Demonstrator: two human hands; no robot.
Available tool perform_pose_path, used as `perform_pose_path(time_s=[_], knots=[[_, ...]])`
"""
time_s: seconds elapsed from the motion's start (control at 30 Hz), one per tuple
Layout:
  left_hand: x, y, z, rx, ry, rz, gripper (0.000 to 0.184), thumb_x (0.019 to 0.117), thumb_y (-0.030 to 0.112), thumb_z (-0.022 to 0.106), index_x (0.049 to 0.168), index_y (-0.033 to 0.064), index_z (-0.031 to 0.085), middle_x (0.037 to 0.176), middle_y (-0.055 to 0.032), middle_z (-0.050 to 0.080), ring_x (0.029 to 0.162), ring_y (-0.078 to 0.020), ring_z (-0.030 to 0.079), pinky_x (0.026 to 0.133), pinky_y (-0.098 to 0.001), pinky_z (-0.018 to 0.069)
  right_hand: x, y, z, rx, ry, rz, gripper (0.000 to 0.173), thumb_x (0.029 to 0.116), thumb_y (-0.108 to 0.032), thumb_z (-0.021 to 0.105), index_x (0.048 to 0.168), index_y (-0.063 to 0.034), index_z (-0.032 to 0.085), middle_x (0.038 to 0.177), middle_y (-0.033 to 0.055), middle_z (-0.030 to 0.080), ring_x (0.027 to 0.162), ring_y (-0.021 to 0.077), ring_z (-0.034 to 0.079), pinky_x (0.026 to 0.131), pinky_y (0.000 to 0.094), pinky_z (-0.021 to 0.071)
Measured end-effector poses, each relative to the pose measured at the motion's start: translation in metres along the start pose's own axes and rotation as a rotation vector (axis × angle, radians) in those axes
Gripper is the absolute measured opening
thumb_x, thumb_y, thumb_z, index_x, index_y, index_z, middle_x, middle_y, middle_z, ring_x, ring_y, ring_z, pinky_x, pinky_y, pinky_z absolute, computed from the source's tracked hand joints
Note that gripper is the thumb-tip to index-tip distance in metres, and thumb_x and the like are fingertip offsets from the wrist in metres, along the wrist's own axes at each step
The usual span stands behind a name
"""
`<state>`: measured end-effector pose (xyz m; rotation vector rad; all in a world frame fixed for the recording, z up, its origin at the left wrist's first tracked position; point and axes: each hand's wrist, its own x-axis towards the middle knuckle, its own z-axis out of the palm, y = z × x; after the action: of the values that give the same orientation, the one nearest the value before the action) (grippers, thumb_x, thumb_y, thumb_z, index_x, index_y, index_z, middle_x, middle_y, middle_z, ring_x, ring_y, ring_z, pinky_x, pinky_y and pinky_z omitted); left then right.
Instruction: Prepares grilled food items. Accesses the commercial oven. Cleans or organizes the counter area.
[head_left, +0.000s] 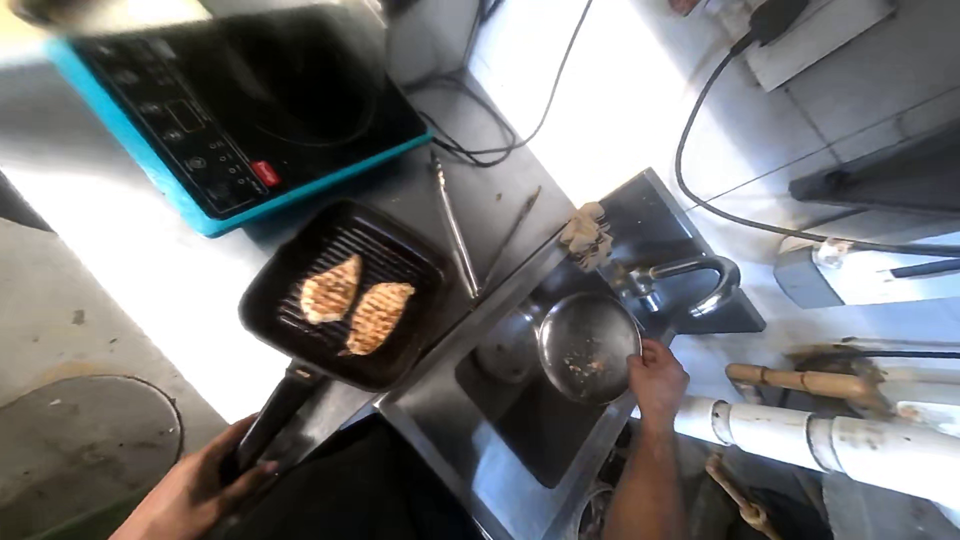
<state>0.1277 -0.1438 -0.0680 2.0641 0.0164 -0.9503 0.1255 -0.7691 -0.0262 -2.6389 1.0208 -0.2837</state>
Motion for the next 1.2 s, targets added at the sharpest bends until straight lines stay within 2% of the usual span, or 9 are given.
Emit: perform_pose_path(time_s=[0.13,0.27,0.33,0.47,0.57,0.7,0.93,1.03,1.2], knots=[[-0.008,0.034,-0.021,0.269,0.222,0.252,0.083,0.0911,0.04,0.075,0.154,-0.0009,0.04,0.127,-0.0296,0.062,0.107,-0.0447,0.065,0.093,-0.0608,0.0523,-0.009,-0.003,-0.023,0.024,0.098,-0.206,0.025,0.0956,-0.004,0.063,0.119,-0.001,0.072,0.102,0.0236,0.073,0.087,0.0392,0.072,0.077,0.0617,0.0555],[0.019,0.116,-0.015,0.265,0.491,0.594,0.06,0.0932,0.045,0.063,0.136,0.0023,0.061,0.112,-0.0124,0.071,0.092,-0.0225,0.071,0.079,-0.044,0.0602,-0.011,-0.025,-0.039,0.118,0.114,-0.454,0.02,0.0989,-0.006,0.063,0.115,-0.001,0.074,0.103,0.0202,0.074,0.088,0.0345,0.073,0.08,0.0556,0.0587],[0.046,0.166,0.011,0.282,0.344,0.713,0.053,0.0971,0.047,0.059,0.134,0.0085,0.064,0.112,-0.0051,0.072,0.094,-0.0161,0.071,0.083,-0.0417,0.0615,-0.01,-0.043,-0.037,0.17,0.055,-0.635,0.019,0.0979,-0.009,0.062,0.109,-0.0046,0.077,0.101,0.0146,0.075,0.093,0.03,0.072,0.084,0.0529,0.0586],[0.091,0.27,0.074,0.522,-0.141,0.657,0.056,0.1043,0.049,0.052,0.15,0.0172,0.052,0.133,-0.0114,0.064,0.123,-0.0298,0.061,0.104,-0.0506,0.0498,-0.008,-0.09,-0.023,0.255,-0.098,-0.917,0.025,0.0987,-0.015,0.056,0.099,-0.0192,0.08,0.098,-0.0063,0.076,0.099,0.0111,0.07,0.097,0.0411,0.0546],[0.113,0.308,0.101,0.627,-0.268,0.594,0.039,0.1047,0.031,0.052,0.137,0.0111,0.058,0.111,-0.0182,0.069,0.105,-0.0381,0.068,0.09,-0.0579,0.0537,0.001,-0.112,-0.006,0.363,-0.19,-1.028,0.025,0.0987,-0.014,0.057,0.096,-0.0215,0.081,0.096,-0.011,0.076,0.099,0.0053,0.069,0.099,0.0355,0.0525],[0.133,0.314,0.102,0.559,-0.241,0.44,0.032,0.1029,0.025,0.053,0.127,0.0068,0.063,0.106,-0.0194,0.07,0.103,-0.0378,0.068,0.09,-0.0581,0.0527,0.048,-0.121,0.006,0.456,-0.517,-0.806,0.017,0.0942,-0.012,0.073,0.11,-0.0107,0.078,0.111,0.001,0.076,0.103,0.0122,0.072,0.096,0.0379,0.0585],[0.154,0.308,0.099,0.358,-0.159,0.218,0.031,0.1057,0.027,0.051,0.127,0.007,0.063,0.104,-0.0173,0.069,0.099,-0.033,0.068,0.089,-0.0543,0.0529,0.18,-0.101,0.103,0.027,-0.135,-0.226,0.046,0.0932,-0.013,0.073,0.137,-0.0039,0.062,0.134,0.0273,0.061,0.126,0.0478,0.057,0.104,0.067,0.0441],[0.16,0.302,0.097,0.295,-0.17,0.172,0.037,0.1059,0.025,0.051,0.139,0.01,0.053,0.108,-0.0178,0.068,0.097,-0.0323,0.068,0.087,-0.0537,0.054,0.17,-0.107,0.082,0.02,-0.205,-0.298,0.036,0.0899,-0.02,0.077,0.124,-0.0085,0.073,0.118,0.0235,0.071,0.112,0.0458,0.066,0.095,0.0707,0.0475],[0.161,0.3,0.104,-0.11,-0.287,0.034,0.045,0.1077,0.017,0.049,0.15,0.0126,0.035,0.099,-0.0145,0.067,0.066,-0.02,0.07,0.061,-0.0358,0.0613,0.05,-0.091,0.021,0.451,-0.299,-0.543,0.051,0.0919,-0.026,0.071,0.141,-0.015,0.063,0.127,0.0096,0.07,0.112,0.0223,0.069,0.096,0.0505,0.0567]])
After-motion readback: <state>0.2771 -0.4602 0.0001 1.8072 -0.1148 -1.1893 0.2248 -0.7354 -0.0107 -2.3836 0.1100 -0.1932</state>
